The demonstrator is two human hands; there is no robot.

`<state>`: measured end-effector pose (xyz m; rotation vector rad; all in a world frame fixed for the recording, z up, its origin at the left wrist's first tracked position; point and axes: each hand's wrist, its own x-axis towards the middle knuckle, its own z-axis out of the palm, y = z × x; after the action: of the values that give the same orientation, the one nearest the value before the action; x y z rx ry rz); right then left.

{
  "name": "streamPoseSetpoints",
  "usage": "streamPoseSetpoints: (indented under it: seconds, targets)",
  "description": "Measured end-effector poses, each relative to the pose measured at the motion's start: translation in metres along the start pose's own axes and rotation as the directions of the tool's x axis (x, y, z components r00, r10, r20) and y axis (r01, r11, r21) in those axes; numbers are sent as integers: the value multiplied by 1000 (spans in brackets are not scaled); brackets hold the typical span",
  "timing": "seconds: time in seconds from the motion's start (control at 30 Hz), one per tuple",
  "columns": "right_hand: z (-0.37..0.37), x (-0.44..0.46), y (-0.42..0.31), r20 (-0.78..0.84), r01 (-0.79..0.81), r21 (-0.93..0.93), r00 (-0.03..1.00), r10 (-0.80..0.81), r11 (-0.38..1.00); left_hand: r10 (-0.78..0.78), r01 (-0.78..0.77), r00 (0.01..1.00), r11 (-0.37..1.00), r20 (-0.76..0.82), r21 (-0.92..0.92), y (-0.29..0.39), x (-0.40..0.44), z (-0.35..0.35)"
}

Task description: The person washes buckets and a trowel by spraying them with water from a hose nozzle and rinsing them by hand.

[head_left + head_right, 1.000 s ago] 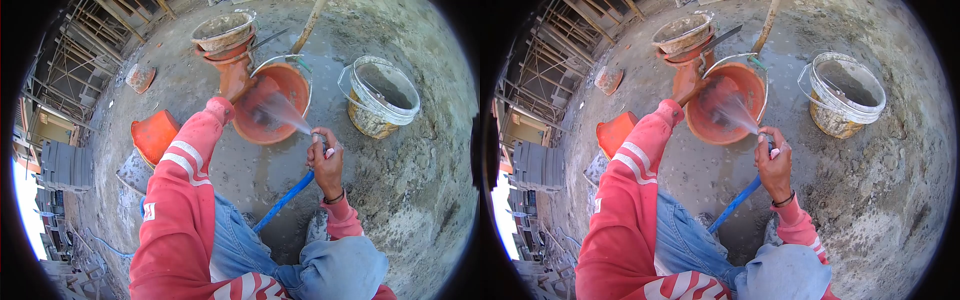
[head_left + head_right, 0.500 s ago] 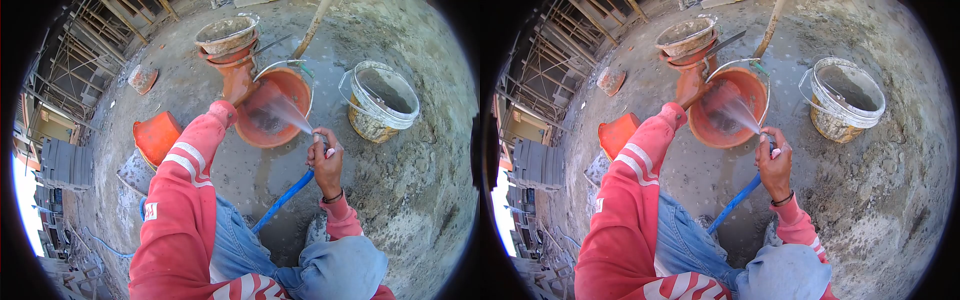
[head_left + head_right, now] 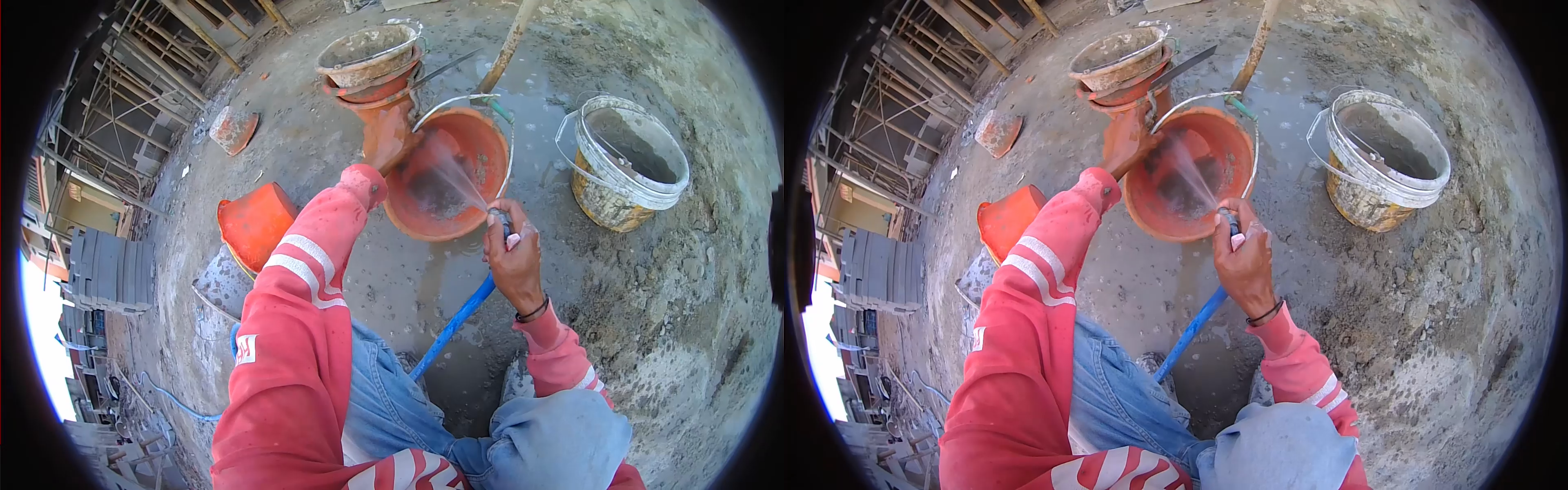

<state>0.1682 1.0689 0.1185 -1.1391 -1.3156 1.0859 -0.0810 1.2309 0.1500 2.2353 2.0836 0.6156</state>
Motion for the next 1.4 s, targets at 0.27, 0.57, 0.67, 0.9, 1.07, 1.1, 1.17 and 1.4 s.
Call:
streamPoseSetpoints:
  seconds: [0.27, 0.57, 0.67, 0.9, 1.07, 1.1, 1.17, 1.4]
  targets:
    - [-5, -4, 7, 13, -76, 93, 997, 75, 993, 12, -12, 1000, 1000, -24, -20, 2, 2, -7]
    - [-9, -6, 17, -33, -30, -2, 999, 30, 1000, 53, -53, 995, 999, -81, 1, 10, -2, -10]
    - [-5, -7, 22, -34, -11, 1, 999, 11, 1000, 18, -23, 996, 998, -87, -56, 10, -2, -7]
    - [-8, -8, 23, -26, -47, -15, 999, 46, 999, 8, -10, 1000, 998, -27, -55, 15, -5, -15]
    - [-6, -9, 19, 22, 25, 4, 999, -25, 1000, -31, 33, 999, 991, 17, -128, 1, -1, 4]
    - [-7, -8, 21, 15, -7, 33, 1000, 6, 999, -34, 35, 999, 986, 10, -164, 2, 0, 4]
    - [-9, -8, 25, 3, -36, 60, 999, 36, 998, -55, 65, 995, 990, 82, -126, 4, -2, 5]
    - [-32, -11, 29, -131, -51, 29, 990, 54, 998, -12, 15, 1000, 995, 26, -100, 52, -17, 0]
